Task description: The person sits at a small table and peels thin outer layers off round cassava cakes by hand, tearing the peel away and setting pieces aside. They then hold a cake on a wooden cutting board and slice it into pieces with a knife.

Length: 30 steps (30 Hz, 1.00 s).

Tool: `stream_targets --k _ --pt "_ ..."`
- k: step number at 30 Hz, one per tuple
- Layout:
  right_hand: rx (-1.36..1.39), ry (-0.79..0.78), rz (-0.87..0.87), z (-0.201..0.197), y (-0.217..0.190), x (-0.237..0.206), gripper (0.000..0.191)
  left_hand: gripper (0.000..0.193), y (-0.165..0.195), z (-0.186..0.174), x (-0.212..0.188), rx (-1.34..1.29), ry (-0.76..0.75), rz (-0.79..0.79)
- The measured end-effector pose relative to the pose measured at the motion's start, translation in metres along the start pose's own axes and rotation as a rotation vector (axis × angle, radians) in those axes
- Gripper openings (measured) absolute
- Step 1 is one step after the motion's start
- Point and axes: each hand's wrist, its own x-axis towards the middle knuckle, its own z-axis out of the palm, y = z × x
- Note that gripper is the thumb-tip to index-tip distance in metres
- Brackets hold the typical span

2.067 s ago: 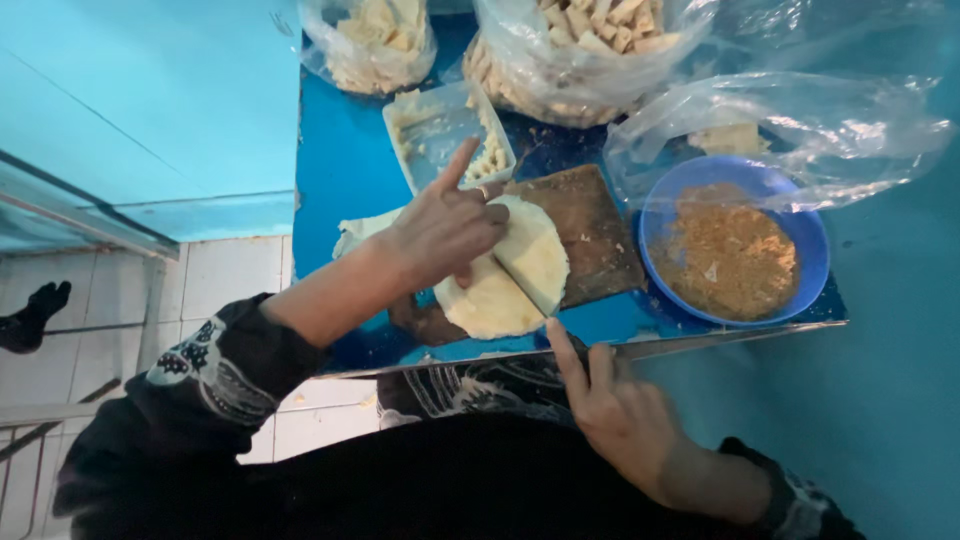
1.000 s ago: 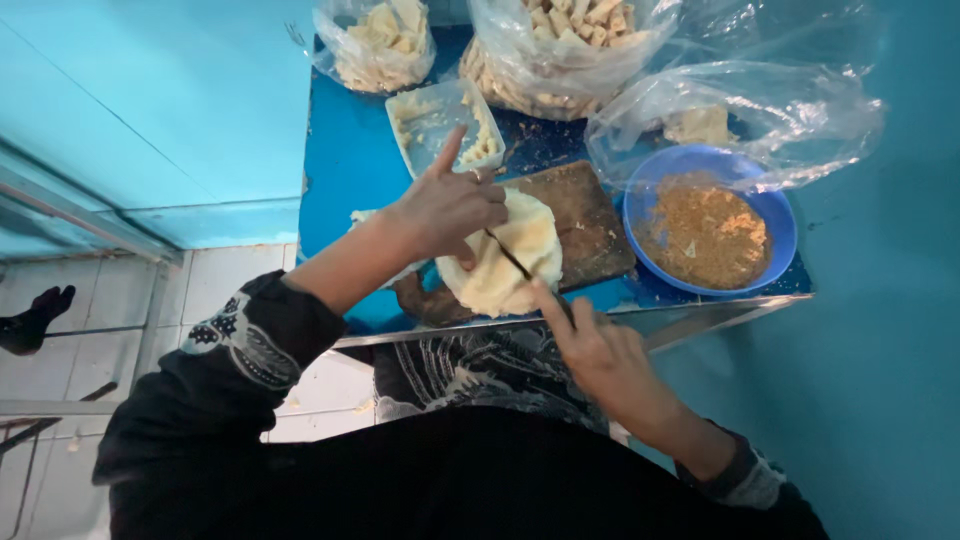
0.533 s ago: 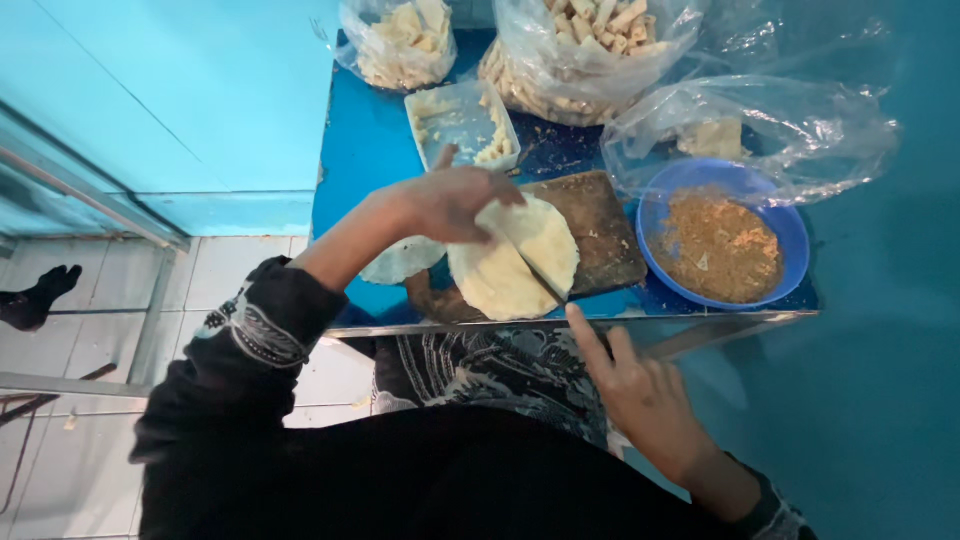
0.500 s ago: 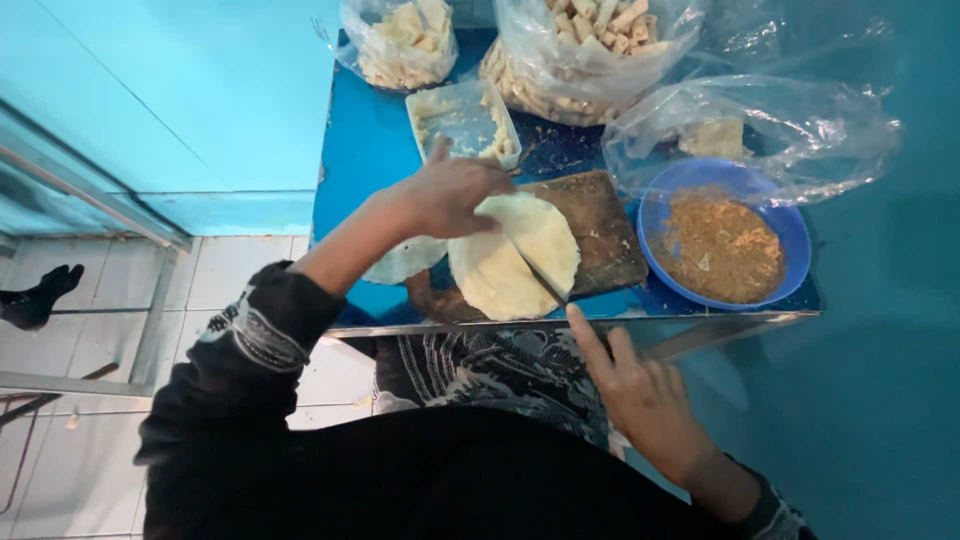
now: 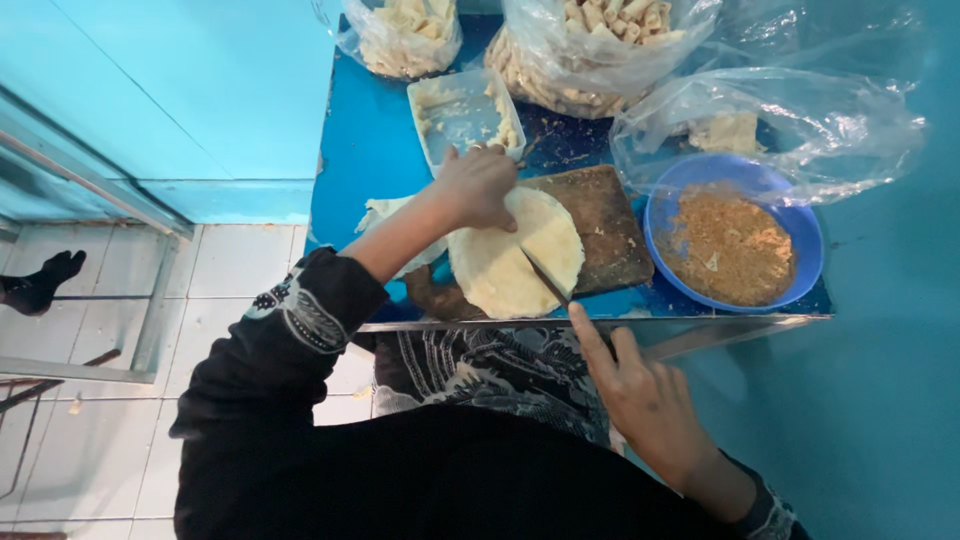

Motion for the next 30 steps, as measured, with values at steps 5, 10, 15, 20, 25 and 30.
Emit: stream_targets --k 5,10,15,20,25,30 --pt "-0.012 -0.013 0.024 0.001 0.001 -0.001 0.074 0.049 -0.005 0.011 -0.005 -0.186 0.148 0.097" --pt "-0.004 -0.001 0.003 0.004 0.003 -0.003 0.08 0.064 -0.008 0.001 0.002 -0.236 0.016 0.037" --pt "0.045 0.044 -0.006 0.008 0.004 -0.002 0.078 0.055 -0.003 0.003 0.006 -0.107 -0.033 0.053" --pt "0.05 -0.036 0.039 0.01 0.004 -0.002 0.078 0.048 -0.009 0.018 0.004 -0.146 0.078 0.292" --pt "0.011 -0.034 0.036 0.012 0.006 -0.003 0.079 0.054 -0.017 0.025 0.006 -0.262 0.102 0.266" --pt "0.037 -0.069 0.089 0.014 0.004 -0.002 0.076 0.056 -0.026 0.016 0.012 -0.389 0.043 0.295"
